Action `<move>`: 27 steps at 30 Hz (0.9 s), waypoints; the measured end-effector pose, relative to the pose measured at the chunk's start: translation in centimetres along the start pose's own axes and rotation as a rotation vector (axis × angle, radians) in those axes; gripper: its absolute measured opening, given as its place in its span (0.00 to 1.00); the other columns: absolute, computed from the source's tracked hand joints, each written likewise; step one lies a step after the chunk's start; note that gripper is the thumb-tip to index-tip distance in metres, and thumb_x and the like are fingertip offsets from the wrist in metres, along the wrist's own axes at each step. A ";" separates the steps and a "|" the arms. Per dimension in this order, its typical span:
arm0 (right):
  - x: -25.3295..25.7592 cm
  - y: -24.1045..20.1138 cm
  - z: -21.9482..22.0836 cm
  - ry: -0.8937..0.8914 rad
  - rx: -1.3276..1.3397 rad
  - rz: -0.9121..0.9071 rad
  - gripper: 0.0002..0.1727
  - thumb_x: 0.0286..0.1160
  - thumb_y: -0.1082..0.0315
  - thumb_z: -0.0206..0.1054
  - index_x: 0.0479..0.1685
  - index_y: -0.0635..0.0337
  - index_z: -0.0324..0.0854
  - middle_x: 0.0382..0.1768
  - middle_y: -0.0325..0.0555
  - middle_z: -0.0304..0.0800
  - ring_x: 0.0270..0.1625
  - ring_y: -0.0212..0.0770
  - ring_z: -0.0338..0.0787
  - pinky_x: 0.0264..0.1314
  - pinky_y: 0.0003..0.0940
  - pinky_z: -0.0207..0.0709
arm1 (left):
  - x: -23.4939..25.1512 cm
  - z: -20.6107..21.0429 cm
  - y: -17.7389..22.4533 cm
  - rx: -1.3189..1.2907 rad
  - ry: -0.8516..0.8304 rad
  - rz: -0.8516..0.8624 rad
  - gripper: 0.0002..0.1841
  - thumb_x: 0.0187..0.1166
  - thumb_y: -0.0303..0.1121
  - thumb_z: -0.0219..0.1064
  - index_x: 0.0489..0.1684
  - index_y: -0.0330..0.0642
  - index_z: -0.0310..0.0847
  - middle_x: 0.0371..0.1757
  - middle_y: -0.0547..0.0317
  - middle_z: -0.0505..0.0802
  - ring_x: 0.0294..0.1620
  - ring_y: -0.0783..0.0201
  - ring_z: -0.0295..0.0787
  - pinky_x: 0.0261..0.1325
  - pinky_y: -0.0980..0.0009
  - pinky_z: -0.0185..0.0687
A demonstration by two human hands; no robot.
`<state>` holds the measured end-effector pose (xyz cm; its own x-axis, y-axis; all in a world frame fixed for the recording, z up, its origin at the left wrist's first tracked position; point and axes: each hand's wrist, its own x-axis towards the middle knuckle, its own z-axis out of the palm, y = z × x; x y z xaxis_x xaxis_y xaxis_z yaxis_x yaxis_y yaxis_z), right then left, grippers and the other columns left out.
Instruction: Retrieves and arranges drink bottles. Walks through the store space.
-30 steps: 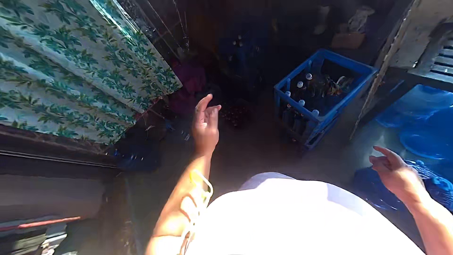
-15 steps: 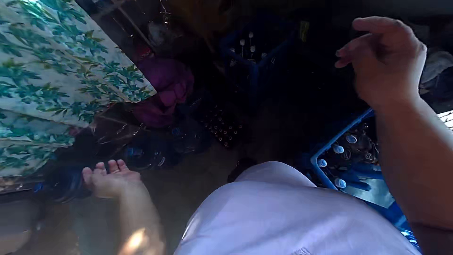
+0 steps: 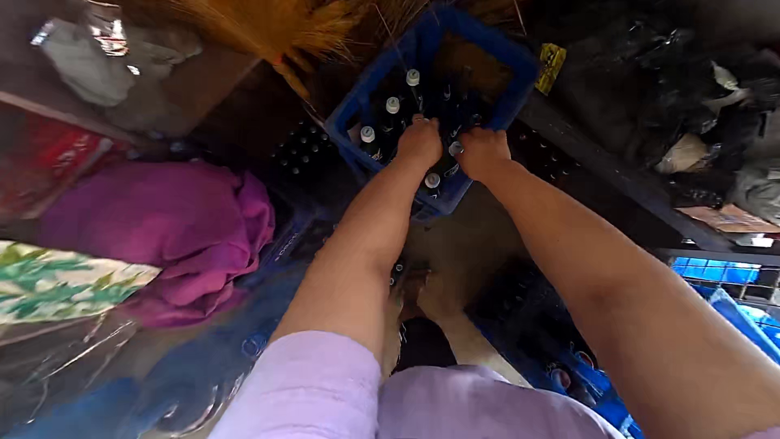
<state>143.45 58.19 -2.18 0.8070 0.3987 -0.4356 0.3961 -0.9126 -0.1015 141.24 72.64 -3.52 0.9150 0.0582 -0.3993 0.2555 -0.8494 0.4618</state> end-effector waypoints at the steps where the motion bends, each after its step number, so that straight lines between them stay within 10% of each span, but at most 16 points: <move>1: 1.0 -0.4 -0.2 -0.061 -0.044 0.027 0.29 0.87 0.53 0.61 0.77 0.66 0.77 0.75 0.73 0.77 0.80 0.72 0.73 0.80 0.76 0.56 | 1.5 0.3 -0.2 0.024 -0.022 -0.069 0.33 0.80 0.35 0.65 0.89 0.47 0.65 0.83 0.24 0.68 0.69 0.27 0.81 0.63 0.31 0.81; 6: 3.6 -2.1 -0.5 -0.281 -0.082 0.160 0.31 0.85 0.47 0.63 0.72 0.66 0.79 0.68 0.71 0.83 0.72 0.72 0.82 0.67 0.77 0.72 | 5.2 0.8 -1.7 0.022 -0.038 -0.151 0.29 0.82 0.41 0.67 0.82 0.42 0.72 0.76 0.30 0.79 0.70 0.31 0.82 0.65 0.32 0.79; 13: 3.7 -2.1 -0.8 -0.317 -0.065 0.157 0.27 0.84 0.51 0.64 0.65 0.68 0.81 0.63 0.71 0.85 0.67 0.71 0.85 0.59 0.73 0.78 | 5.6 1.1 -2.8 -0.059 0.028 -0.276 0.32 0.73 0.54 0.75 0.74 0.48 0.82 0.89 0.35 0.65 0.80 0.29 0.71 0.71 0.30 0.74; 19: 3.8 -2.0 -1.3 -0.329 -0.023 0.145 0.23 0.82 0.59 0.66 0.68 0.67 0.79 0.62 0.71 0.86 0.66 0.73 0.86 0.57 0.75 0.77 | -3.0 -3.8 1.2 -0.175 -0.102 -0.281 0.44 0.83 0.58 0.64 0.96 0.50 0.48 0.73 0.26 0.80 0.63 0.33 0.87 0.63 0.37 0.82; 23: 4.0 -1.8 -1.0 -0.347 -0.006 0.121 0.23 0.84 0.61 0.61 0.73 0.65 0.75 0.62 0.70 0.87 0.64 0.72 0.87 0.56 0.74 0.78 | -8.4 -8.9 0.5 -1.164 -0.276 0.221 0.25 0.91 0.32 0.47 0.88 0.43 0.62 0.25 0.61 0.89 0.15 0.73 0.81 0.16 0.80 0.79; 27: 4.7 -1.7 -0.9 -0.363 -0.011 0.101 0.31 0.84 0.53 0.66 0.81 0.59 0.70 0.65 0.71 0.85 0.68 0.74 0.84 0.60 0.75 0.76 | -1.7 -8.3 3.0 -1.906 0.341 -0.151 0.21 0.91 0.27 0.43 0.81 0.45 0.62 0.50 0.53 0.93 0.43 0.66 0.94 0.44 0.71 0.91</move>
<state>146.92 61.68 -3.28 0.6352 0.2467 -0.7319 0.3290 -0.9438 -0.0326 143.06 74.34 5.11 0.8092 0.3472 -0.4739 0.0609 0.7528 0.6554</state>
